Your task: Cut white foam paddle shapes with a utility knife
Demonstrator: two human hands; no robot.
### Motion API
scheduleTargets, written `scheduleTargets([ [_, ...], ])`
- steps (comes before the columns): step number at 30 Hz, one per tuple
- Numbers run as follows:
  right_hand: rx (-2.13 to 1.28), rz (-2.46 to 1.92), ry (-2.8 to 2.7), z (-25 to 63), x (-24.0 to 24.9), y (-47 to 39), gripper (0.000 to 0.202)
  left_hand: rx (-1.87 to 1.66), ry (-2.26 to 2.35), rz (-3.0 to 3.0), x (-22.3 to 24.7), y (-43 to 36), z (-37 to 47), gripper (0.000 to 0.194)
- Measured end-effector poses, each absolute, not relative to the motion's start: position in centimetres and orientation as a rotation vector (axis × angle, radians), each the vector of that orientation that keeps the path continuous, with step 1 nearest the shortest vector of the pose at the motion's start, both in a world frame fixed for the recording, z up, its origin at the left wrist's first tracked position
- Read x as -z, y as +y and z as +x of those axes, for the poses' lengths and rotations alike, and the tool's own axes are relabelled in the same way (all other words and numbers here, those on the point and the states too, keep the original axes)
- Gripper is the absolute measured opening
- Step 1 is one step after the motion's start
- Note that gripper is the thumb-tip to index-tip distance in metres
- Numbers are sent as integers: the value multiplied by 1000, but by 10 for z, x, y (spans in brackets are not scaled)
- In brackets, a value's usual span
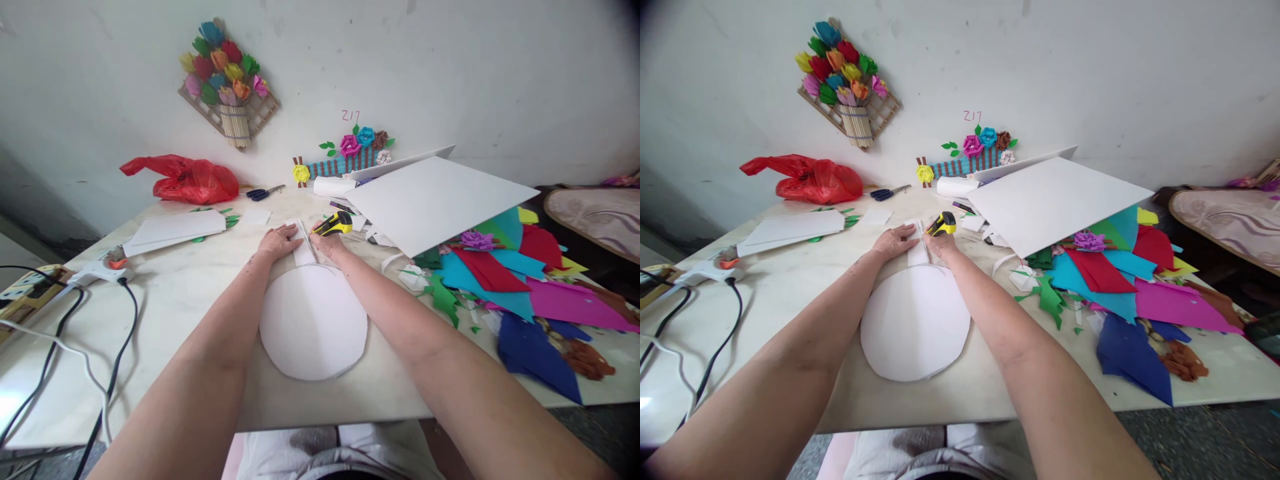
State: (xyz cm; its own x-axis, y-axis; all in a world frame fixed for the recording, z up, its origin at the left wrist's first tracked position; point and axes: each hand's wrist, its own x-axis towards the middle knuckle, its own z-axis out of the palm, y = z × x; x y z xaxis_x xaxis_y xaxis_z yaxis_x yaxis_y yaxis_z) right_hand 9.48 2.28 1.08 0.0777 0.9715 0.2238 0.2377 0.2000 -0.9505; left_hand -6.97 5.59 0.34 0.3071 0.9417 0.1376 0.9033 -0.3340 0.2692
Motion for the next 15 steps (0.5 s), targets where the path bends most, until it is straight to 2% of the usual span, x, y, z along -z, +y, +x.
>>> scheduleTargets([
  [15,-802,-1261,-1520,94,-16,19,16,-413,1722,2430,-5,54,-69,53],
])
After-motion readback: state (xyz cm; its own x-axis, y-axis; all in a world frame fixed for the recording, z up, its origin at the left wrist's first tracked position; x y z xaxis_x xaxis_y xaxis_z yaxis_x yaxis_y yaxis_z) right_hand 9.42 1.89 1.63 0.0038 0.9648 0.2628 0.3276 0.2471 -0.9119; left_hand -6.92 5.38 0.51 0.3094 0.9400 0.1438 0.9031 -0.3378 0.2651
